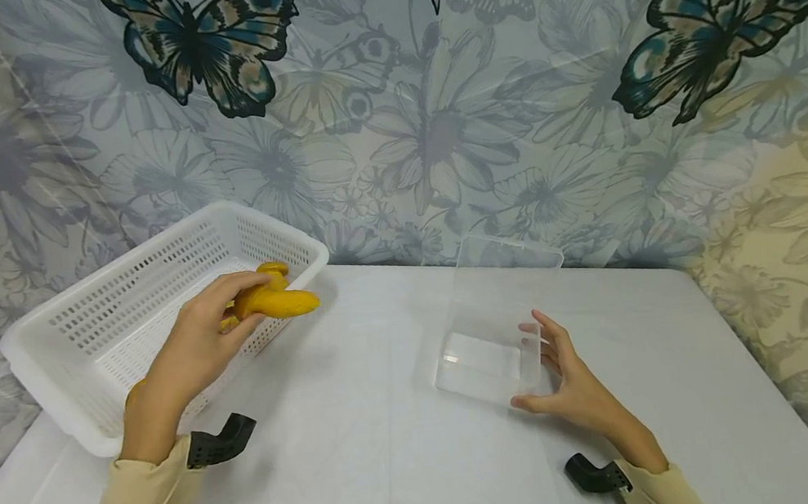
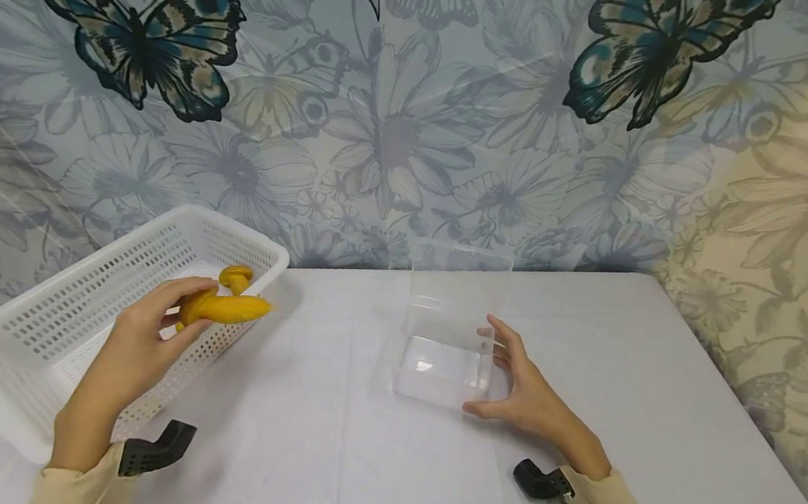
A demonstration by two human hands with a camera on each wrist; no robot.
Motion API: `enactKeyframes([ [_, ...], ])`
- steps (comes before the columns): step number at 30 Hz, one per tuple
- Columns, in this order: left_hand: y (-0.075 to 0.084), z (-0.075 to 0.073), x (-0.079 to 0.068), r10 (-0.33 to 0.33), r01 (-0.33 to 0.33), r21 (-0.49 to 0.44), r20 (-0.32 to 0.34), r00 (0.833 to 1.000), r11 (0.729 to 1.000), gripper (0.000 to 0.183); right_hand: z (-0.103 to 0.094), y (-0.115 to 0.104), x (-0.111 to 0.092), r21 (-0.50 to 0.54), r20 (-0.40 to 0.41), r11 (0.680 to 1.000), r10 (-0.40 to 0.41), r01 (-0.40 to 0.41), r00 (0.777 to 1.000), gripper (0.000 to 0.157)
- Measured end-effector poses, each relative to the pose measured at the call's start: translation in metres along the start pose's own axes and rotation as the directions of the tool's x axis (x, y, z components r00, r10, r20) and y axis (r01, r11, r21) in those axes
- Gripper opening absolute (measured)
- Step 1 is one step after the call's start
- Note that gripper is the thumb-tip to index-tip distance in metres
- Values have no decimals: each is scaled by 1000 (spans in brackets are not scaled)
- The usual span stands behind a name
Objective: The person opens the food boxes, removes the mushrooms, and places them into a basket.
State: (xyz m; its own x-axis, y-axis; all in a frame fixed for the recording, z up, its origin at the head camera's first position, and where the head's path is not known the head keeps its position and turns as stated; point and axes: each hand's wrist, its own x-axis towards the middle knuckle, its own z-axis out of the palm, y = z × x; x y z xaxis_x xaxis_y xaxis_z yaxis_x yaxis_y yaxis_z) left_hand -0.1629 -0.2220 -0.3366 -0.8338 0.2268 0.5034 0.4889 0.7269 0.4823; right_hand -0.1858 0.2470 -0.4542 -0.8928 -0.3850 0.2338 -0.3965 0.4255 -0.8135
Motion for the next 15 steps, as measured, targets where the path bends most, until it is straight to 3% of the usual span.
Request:
enactKeyframes([
  [9,-19,-10,-9,-116,116,53,-2,993,992,50,1,1,0,1,-12,999,-46,46,999,123],
  [15,-26,-17,-13,-200,196,96,30,979,976,52,0,1,0,1,-6,1000,-16,17,1000,124],
])
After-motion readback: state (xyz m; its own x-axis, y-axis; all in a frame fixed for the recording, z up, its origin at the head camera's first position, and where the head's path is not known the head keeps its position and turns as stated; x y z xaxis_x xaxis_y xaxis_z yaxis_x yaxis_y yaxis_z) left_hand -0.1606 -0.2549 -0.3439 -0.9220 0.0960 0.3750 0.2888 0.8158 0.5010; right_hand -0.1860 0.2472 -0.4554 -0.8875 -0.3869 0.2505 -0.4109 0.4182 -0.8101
